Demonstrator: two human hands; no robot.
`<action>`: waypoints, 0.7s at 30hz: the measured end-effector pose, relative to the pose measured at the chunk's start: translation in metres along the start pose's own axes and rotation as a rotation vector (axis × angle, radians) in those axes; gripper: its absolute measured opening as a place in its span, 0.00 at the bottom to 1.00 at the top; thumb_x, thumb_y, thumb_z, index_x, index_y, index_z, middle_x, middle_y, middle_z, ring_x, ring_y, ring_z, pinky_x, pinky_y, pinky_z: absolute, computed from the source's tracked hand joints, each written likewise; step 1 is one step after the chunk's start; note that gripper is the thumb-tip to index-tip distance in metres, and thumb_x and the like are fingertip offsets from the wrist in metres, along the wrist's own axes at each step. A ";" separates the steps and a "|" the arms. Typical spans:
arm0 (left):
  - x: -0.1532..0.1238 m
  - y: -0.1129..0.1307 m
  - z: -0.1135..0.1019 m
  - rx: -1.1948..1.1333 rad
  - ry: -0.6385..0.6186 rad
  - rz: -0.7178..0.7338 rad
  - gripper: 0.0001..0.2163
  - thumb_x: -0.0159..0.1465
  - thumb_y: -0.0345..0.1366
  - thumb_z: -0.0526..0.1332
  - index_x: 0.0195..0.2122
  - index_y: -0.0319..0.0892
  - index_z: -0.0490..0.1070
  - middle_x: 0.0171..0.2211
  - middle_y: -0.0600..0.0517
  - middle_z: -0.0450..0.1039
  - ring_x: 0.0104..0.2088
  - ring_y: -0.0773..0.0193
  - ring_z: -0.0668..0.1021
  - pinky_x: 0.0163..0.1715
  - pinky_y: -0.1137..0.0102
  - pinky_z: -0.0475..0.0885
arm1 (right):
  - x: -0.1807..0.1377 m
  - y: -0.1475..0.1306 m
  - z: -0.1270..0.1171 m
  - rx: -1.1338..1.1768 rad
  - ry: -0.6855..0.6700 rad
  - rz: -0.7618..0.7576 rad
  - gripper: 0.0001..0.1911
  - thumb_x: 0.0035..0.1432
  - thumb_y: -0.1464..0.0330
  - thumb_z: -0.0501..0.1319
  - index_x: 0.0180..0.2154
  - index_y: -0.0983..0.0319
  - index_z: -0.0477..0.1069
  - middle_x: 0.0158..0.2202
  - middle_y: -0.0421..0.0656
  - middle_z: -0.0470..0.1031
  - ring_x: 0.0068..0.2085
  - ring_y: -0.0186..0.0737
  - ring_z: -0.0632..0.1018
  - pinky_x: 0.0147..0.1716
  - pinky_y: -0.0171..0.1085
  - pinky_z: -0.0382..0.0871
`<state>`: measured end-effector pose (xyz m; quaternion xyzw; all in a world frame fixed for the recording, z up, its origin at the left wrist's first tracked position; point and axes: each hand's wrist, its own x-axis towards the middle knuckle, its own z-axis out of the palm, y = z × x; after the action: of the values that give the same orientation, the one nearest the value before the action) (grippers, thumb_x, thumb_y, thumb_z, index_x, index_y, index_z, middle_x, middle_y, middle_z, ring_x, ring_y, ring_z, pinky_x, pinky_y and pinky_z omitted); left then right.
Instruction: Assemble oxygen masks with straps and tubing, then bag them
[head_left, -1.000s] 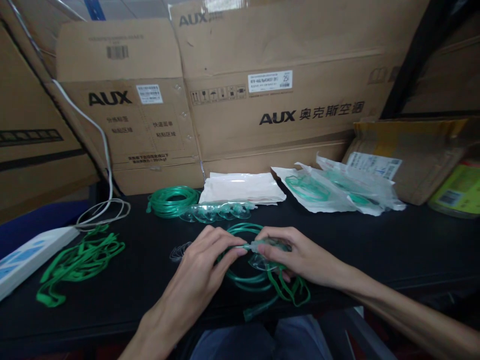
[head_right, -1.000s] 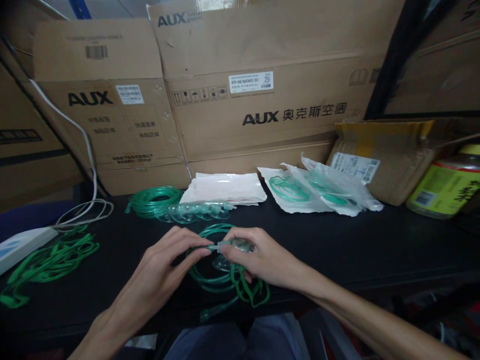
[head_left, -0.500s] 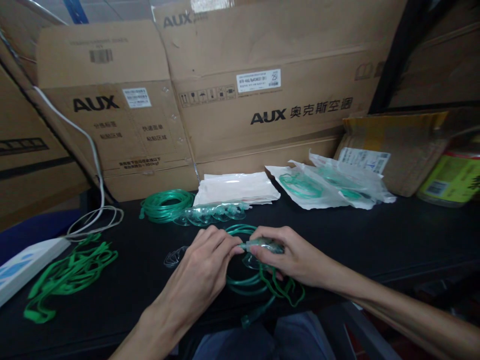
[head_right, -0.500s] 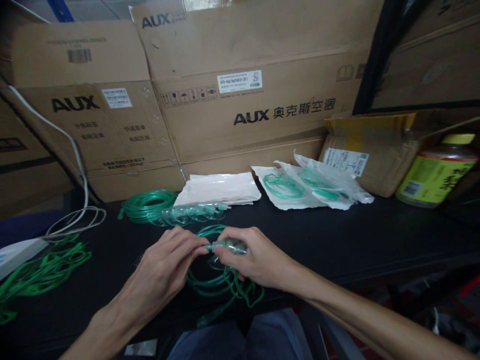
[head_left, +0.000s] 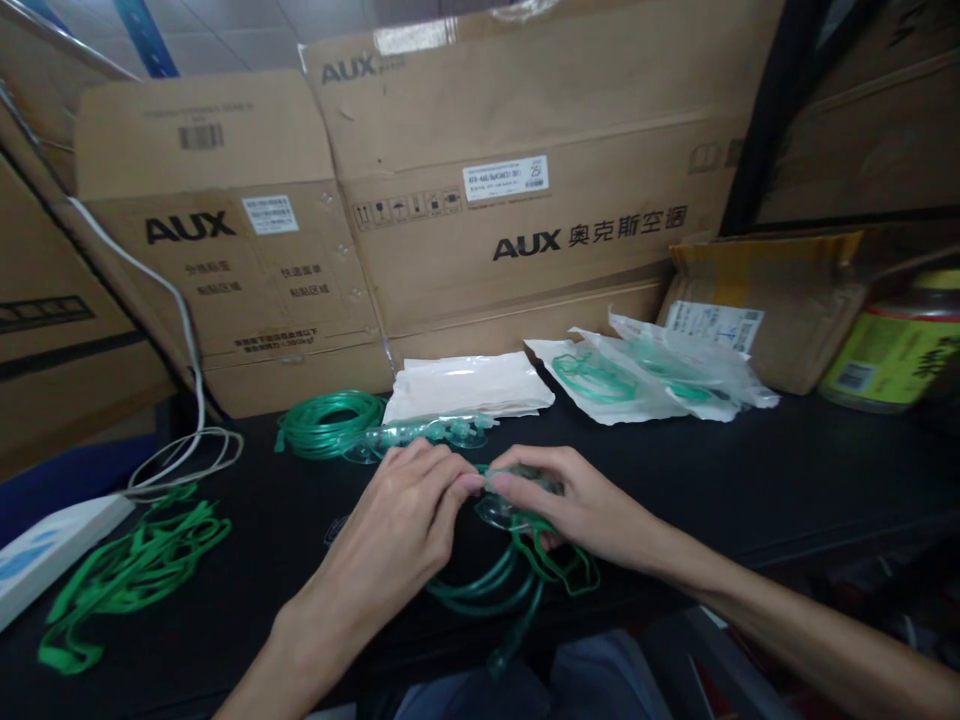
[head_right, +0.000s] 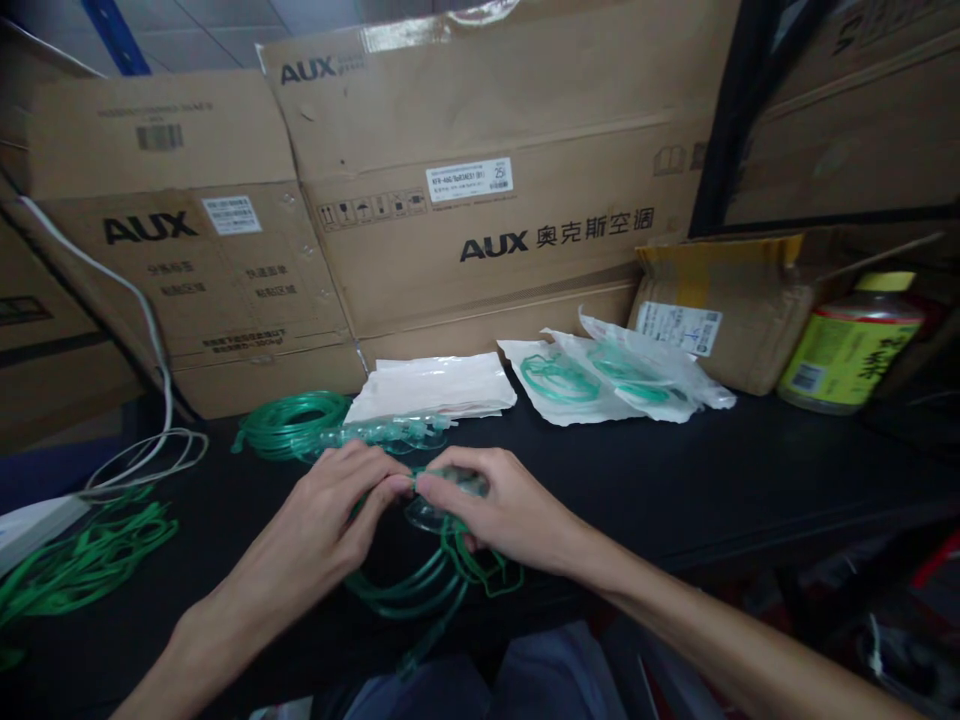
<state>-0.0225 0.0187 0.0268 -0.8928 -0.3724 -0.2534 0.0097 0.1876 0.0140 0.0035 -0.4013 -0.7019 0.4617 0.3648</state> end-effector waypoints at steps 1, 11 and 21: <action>0.000 0.000 -0.002 -0.003 0.028 -0.008 0.08 0.73 0.33 0.54 0.38 0.44 0.71 0.37 0.53 0.75 0.40 0.58 0.73 0.45 0.61 0.64 | 0.000 -0.002 -0.002 0.032 0.003 0.009 0.21 0.63 0.50 0.60 0.42 0.61 0.75 0.29 0.37 0.67 0.24 0.30 0.69 0.19 0.28 0.64; -0.056 0.027 0.008 -0.003 0.026 0.199 0.09 0.64 0.38 0.67 0.44 0.49 0.70 0.36 0.58 0.77 0.35 0.63 0.77 0.38 0.69 0.71 | 0.001 -0.004 -0.009 0.261 0.041 0.119 0.21 0.61 0.49 0.62 0.33 0.62 0.69 0.23 0.33 0.63 0.20 0.26 0.64 0.19 0.26 0.57; -0.068 0.017 0.031 0.000 -0.058 0.111 0.19 0.59 0.35 0.71 0.49 0.50 0.67 0.41 0.54 0.76 0.39 0.61 0.81 0.37 0.71 0.79 | -0.015 -0.002 -0.027 -0.164 0.051 -0.057 0.18 0.64 0.53 0.60 0.44 0.60 0.76 0.37 0.40 0.76 0.37 0.38 0.74 0.38 0.35 0.68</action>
<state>-0.0374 -0.0319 -0.0288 -0.9190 -0.3225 -0.2266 0.0128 0.2167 0.0093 0.0119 -0.4215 -0.7388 0.3818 0.3616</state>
